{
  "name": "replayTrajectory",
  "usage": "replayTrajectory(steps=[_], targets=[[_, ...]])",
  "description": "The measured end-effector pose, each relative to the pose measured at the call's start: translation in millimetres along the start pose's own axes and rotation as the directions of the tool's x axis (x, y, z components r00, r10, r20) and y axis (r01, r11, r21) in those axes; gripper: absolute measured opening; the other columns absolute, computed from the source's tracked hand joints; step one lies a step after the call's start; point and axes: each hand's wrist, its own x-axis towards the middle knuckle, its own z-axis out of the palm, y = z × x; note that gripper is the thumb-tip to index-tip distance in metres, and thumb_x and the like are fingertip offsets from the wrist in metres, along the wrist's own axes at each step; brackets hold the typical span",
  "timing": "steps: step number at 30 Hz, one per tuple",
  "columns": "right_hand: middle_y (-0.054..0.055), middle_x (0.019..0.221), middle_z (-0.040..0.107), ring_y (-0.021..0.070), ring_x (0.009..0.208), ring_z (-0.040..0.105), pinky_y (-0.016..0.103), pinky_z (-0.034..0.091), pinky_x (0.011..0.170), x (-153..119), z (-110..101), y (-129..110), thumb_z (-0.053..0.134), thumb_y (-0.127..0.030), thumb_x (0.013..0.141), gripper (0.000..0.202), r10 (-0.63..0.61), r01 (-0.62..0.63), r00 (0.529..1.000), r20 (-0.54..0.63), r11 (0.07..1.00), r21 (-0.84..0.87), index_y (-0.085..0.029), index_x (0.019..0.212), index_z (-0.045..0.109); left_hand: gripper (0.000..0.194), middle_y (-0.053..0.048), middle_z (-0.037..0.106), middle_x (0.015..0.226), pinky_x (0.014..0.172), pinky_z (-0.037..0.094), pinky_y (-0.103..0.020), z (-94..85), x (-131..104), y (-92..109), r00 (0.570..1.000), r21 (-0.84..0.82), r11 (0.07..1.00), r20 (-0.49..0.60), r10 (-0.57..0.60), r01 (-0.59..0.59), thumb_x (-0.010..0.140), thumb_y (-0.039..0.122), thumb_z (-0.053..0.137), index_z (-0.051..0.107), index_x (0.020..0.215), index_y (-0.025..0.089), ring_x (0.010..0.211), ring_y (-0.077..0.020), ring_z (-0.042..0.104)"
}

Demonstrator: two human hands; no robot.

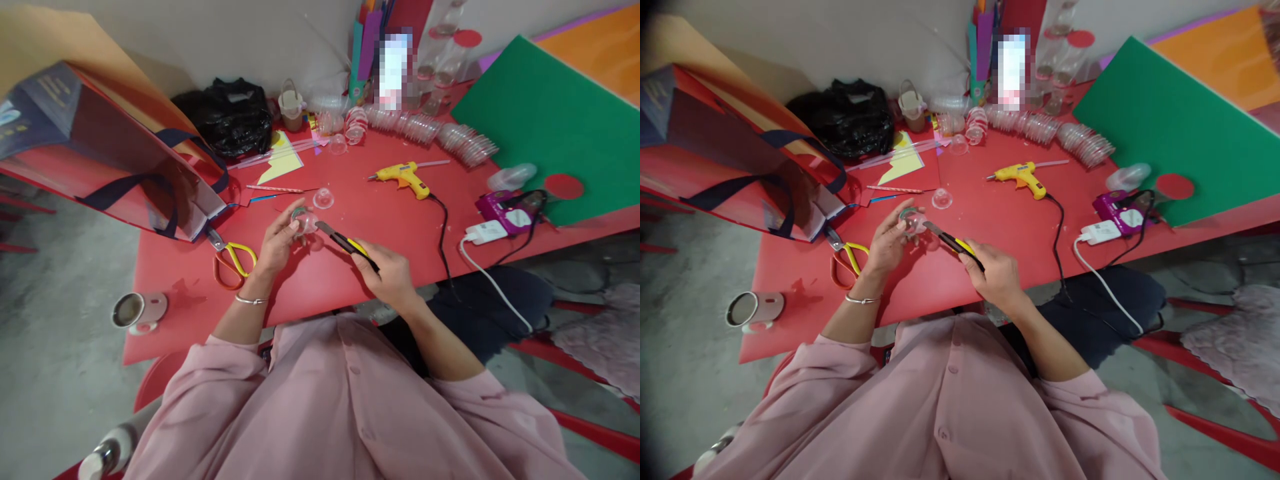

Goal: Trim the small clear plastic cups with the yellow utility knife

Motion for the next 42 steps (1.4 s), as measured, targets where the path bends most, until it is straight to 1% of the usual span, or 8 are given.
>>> replayTrajectory(steps=[3,6,10,14,17,22,28,42], targets=[[0.007,0.096,0.077,0.0186,0.082,0.07,0.033,0.057,0.075,-2,1,-7,0.051,-0.056,0.102,0.046,0.171,-0.228,0.967,0.188,0.91,0.347,-0.024,0.127,0.07,0.054,-0.012,0.065,0.138,0.065,0.057,-0.027,0.2,0,1,0.999,-0.002,0.999,0.013,0.04,-0.04,0.085,0.036,0.077,0.067,0.136,0.025,0.088,-0.0166,0.071],[0.002,0.077,0.069,0.0123,0.059,0.06,0.025,0.051,0.055,-2,1,-8,0.06,-0.065,0.094,0.051,0.292,-0.51,0.855,0.43,0.627,0.588,-0.021,0.116,0.072,0.053,-0.012,0.064,0.141,0.068,0.057,-0.027,1.0,0,1,0.998,0.002,0.998,0.008,0.064,-0.064,0.083,0.035,0.077,0.068,0.135,0.026,0.087,-0.0162,0.07],[-0.001,0.071,0.065,0.0092,0.053,0.055,0.021,0.047,0.047,-3,2,-7,0.072,-0.064,0.085,0.047,0.318,-0.709,0.704,0.635,0.266,0.653,-0.02,0.102,0.07,0.051,-0.012,0.062,0.144,0.073,0.058,-0.028,1.6,-1,2,0.996,-0.001,0.996,0.03,0.089,-0.089,0.083,0.032,0.077,0.07,0.133,0.027,0.09,-0.0169,0.071],[-0.002,0.072,0.062,0.0077,0.047,0.05,0.02,0.041,0.039,-4,1,-9,0.07,-0.066,0.086,0.052,0.249,-0.765,0.64,0.727,0.122,0.632,-0.019,0.109,0.069,0.048,-0.011,0.062,0.145,0.074,0.058,-0.029,1.1,-1,2,0.993,0.001,0.994,0.047,0.108,-0.109,0.083,0.029,0.076,0.071,0.131,0.027,0.092,-0.0176,0.072],[-0.002,0.074,0.064,0.0071,0.046,0.051,0.019,0.041,0.038,-5,2,-11,0.071,-0.065,0.085,0.05,0.243,-0.745,0.666,0.705,0.191,0.639,-0.019,0.104,0.068,0.048,-0.012,0.063,0.144,0.073,0.059,-0.029,0.8,-1,2,0.994,0.012,0.994,0.031,0.106,-0.106,0.082,0.029,0.076,0.072,0.13,0.026,0.089,-0.0167,0.071],[0.001,0.085,0.069,0.009,0.055,0.059,0.022,0.049,0.05,-10,4,-11,0.064,-0.061,0.093,0.05,0.3,-0.575,0.814,0.498,0.541,0.614,-0.023,0.125,0.068,0.05,-0.012,0.07,0.129,0.056,0.053,-0.025,0.0,-2,2,0.999,0.024,0.999,0.019,0.043,-0.043,0.084,0.036,0.079,0.071,0.131,0.024,0.08,-0.0158,0.07],[0.006,0.121,0.074,0.0209,0.108,0.07,0.038,0.057,0.097,-12,6,-7,0.058,-0.045,0.102,0.038,0.053,-0.061,0.998,0.041,0.975,0.212,-0.03,0.135,0.068,0.05,-0.009,0.074,0.114,0.048,0.048,-0.021,-1.7,-2,-1,0.999,0.051,0.998,-0.025,0.037,-0.036,0.084,0.042,0.081,0.072,0.129,0.024,0.073,-0.0134,0.068],[0.002,0.112,0.075,0.0172,0.092,0.065,0.035,0.043,0.084,-2,-12,4,0.069,-0.026,0.097,0.037,-0.44,0.254,0.875,-0.201,0.772,-0.583,-0.043,0.13,0.07,0.046,-0.004,0.064,0.077,0.041,0.039,-0.022,-3.8,0,-5,0.999,0.109,0.994,-0.033,-0.022,0.025,0.09,0.051,0.072,0.076,0.12,0.017,0.051,-0.0095,0.051]])
